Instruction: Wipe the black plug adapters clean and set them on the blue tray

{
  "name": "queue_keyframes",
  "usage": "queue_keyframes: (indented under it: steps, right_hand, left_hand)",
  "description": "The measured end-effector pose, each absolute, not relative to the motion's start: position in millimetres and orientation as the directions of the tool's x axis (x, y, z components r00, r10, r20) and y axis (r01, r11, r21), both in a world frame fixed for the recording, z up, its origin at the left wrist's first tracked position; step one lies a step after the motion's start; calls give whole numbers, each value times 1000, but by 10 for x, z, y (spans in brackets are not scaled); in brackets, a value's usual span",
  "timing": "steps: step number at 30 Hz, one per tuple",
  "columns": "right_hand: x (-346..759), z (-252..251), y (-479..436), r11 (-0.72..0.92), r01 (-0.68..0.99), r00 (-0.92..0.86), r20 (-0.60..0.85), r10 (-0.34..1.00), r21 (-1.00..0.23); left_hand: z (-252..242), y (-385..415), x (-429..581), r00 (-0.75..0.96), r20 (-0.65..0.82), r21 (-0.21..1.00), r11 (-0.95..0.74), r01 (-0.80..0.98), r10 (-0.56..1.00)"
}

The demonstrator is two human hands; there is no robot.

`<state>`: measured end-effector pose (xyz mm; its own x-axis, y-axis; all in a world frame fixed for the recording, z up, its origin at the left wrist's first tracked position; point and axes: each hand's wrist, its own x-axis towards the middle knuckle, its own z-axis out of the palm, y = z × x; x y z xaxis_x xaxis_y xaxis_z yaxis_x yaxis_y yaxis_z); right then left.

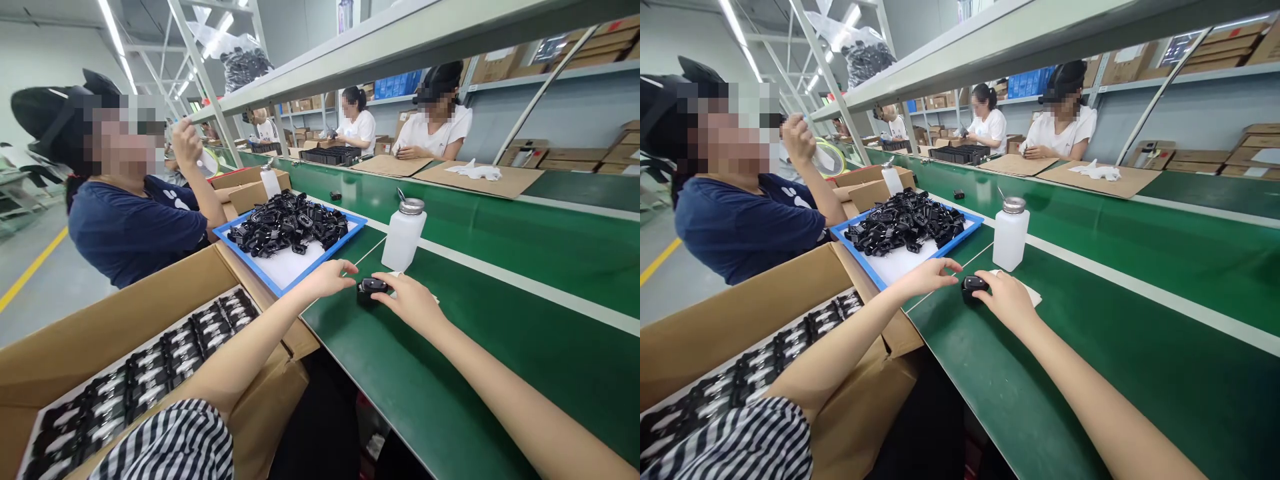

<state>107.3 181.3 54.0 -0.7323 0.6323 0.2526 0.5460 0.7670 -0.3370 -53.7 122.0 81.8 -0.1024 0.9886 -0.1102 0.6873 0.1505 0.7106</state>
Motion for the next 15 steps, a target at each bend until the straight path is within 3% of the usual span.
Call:
queue_keyframes:
  steps: [5, 11, 15]
  right_hand:
    - [1027, 486, 1878, 772, 551, -754, 207, 623, -318]
    - [985, 492, 1883, 764, 568, -768, 137, 626, -306]
    - [987, 528, 1904, 750, 568, -769, 106, 630, -341]
  left_hand:
    - [721, 1248, -545, 46, -148, 636, 59, 769, 988]
    - [620, 1281, -478, -1, -51, 574, 31, 819, 999]
    - [646, 1270, -450, -46, -19, 437, 50, 898, 999]
